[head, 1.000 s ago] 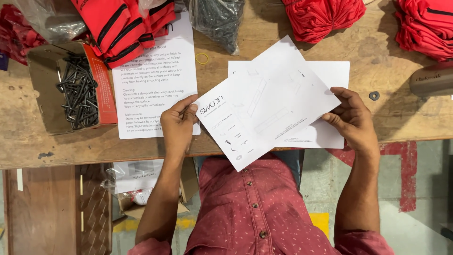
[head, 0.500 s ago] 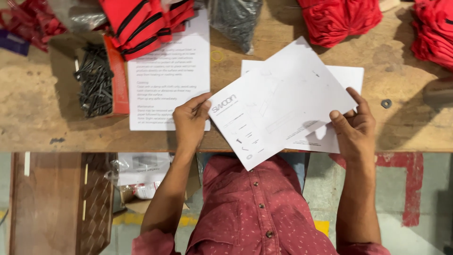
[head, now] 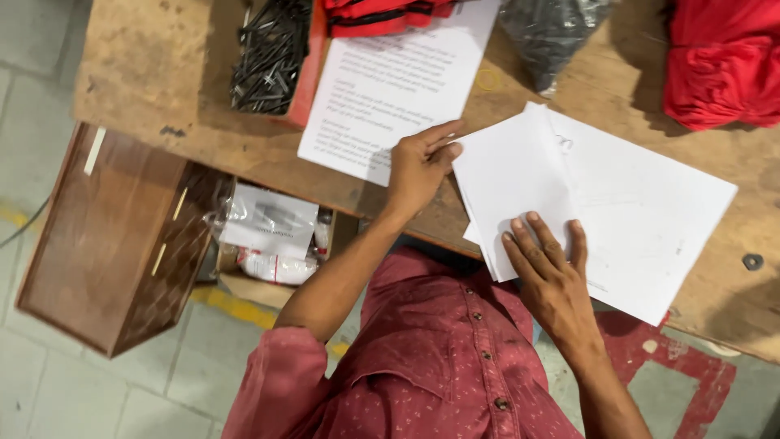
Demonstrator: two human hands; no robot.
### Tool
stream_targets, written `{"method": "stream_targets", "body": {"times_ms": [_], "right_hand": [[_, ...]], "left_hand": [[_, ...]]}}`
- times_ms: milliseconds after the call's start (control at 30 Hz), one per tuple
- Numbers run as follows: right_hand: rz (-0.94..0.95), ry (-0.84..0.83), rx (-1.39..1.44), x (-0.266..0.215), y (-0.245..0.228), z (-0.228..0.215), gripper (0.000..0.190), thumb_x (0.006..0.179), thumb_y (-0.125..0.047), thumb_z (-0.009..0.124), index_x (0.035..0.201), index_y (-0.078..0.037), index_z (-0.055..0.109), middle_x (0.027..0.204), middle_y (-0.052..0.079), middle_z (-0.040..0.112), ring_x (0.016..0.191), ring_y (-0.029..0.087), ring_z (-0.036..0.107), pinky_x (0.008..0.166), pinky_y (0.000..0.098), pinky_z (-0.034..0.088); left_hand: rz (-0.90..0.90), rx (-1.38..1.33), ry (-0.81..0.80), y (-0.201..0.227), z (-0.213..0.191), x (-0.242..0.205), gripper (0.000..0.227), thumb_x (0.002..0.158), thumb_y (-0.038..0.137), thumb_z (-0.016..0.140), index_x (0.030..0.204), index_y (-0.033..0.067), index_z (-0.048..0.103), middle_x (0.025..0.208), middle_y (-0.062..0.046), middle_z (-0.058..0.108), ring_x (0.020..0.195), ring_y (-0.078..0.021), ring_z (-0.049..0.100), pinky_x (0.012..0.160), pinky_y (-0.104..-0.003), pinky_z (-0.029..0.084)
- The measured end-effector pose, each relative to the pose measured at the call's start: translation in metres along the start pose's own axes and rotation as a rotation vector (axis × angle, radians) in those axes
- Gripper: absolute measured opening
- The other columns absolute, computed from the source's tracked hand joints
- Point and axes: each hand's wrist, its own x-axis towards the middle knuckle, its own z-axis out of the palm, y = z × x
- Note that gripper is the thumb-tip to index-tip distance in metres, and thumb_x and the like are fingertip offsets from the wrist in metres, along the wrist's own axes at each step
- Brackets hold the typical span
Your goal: The recorder is sorting assembly instruction manuals and hardware bags on a wooden workbench.
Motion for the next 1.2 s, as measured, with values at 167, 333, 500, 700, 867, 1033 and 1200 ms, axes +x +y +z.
{"method": "stream_targets", "body": {"times_ms": [167, 333, 500, 700, 867, 1033, 1200], "right_hand": [[-0.020, -0.017, -0.016, 0.000, 0.001, 0.005, 0.056, 0.083, 0.006, 0.067, 0.136, -0.013, 0.064, 0.148, 0.004, 0.060, 0.146, 0.024, 0.047, 0.124, 0.0624, 0.021], [-0.028, -0.040, -0.044, 0.002, 0.000, 0.005, 0.053, 0.087, 0.003, 0.068, 0.137, -0.014, 0.064, 0.148, 0.003, 0.061, 0.146, 0.022, 0.047, 0.125, 0.0605, 0.022], [-0.143, -0.144, 0.384, 0.016, 0.002, -0.024, 0.060, 0.089, -0.031, 0.066, 0.142, -0.004, 0.055, 0.150, 0.016, 0.052, 0.144, 0.033, 0.043, 0.121, 0.0561, 0.023], [-0.041, -0.102, 0.347, 0.080, 0.026, -0.049, 0.057, 0.106, -0.030, 0.050, 0.152, 0.002, 0.044, 0.160, 0.023, 0.042, 0.153, 0.034, 0.035, 0.128, 0.0473, 0.022], [-0.046, -0.097, 0.130, 0.120, 0.059, 0.005, 0.064, 0.108, -0.036, 0.049, 0.155, 0.006, 0.040, 0.160, 0.026, 0.040, 0.153, 0.037, 0.031, 0.127, 0.0472, 0.019], [-0.016, -0.004, 0.030, 0.107, 0.071, 0.016, 0.065, 0.108, -0.039, 0.049, 0.155, 0.006, 0.044, 0.160, 0.024, 0.044, 0.152, 0.035, 0.029, 0.125, 0.0519, 0.014], [0.035, -0.035, -0.096, 0.066, 0.065, -0.006, 0.054, 0.111, -0.030, 0.053, 0.150, 0.008, 0.052, 0.159, 0.023, 0.051, 0.153, 0.036, 0.039, 0.130, 0.0525, 0.020]], "left_hand": [[0.036, 0.072, 0.006, -0.008, 0.000, 0.002, 0.029, 0.096, 0.007, 0.071, 0.124, 0.0025, 0.073, 0.102, -0.010, 0.081, 0.084, -0.0079, 0.072, 0.072, -0.023, 0.062], [0.094, 0.151, 0.031, -0.003, 0.000, -0.002, 0.025, 0.096, 0.009, 0.072, 0.120, 0.0040, 0.075, 0.096, -0.008, 0.081, 0.081, -0.0057, 0.072, 0.070, -0.021, 0.060], [0.129, 0.343, 0.075, 0.013, 0.004, -0.006, 0.022, 0.097, 0.011, 0.070, 0.117, 0.0064, 0.077, 0.088, -0.007, 0.081, 0.067, -0.0067, 0.070, 0.059, -0.022, 0.055], [0.292, 0.399, 0.100, 0.014, 0.005, -0.009, 0.020, 0.098, 0.008, 0.071, 0.117, 0.0061, 0.077, 0.091, -0.012, 0.080, 0.069, -0.0106, 0.073, 0.064, -0.026, 0.057], [0.315, 0.449, 0.106, 0.025, 0.009, -0.013, 0.020, 0.097, 0.006, 0.070, 0.117, 0.0045, 0.076, 0.094, -0.016, 0.079, 0.070, -0.0182, 0.074, 0.064, -0.030, 0.056], [0.430, 0.507, 0.085, 0.014, 0.009, -0.014, 0.025, 0.098, -0.001, 0.064, 0.121, 0.0026, 0.073, 0.099, -0.017, 0.077, 0.079, -0.0202, 0.077, 0.067, -0.030, 0.059], [0.270, 0.515, 0.085, 0.026, 0.012, -0.012, 0.026, 0.095, -0.001, 0.065, 0.120, 0.0018, 0.073, 0.095, -0.018, 0.078, 0.062, -0.0201, 0.073, 0.056, -0.032, 0.054]]}}
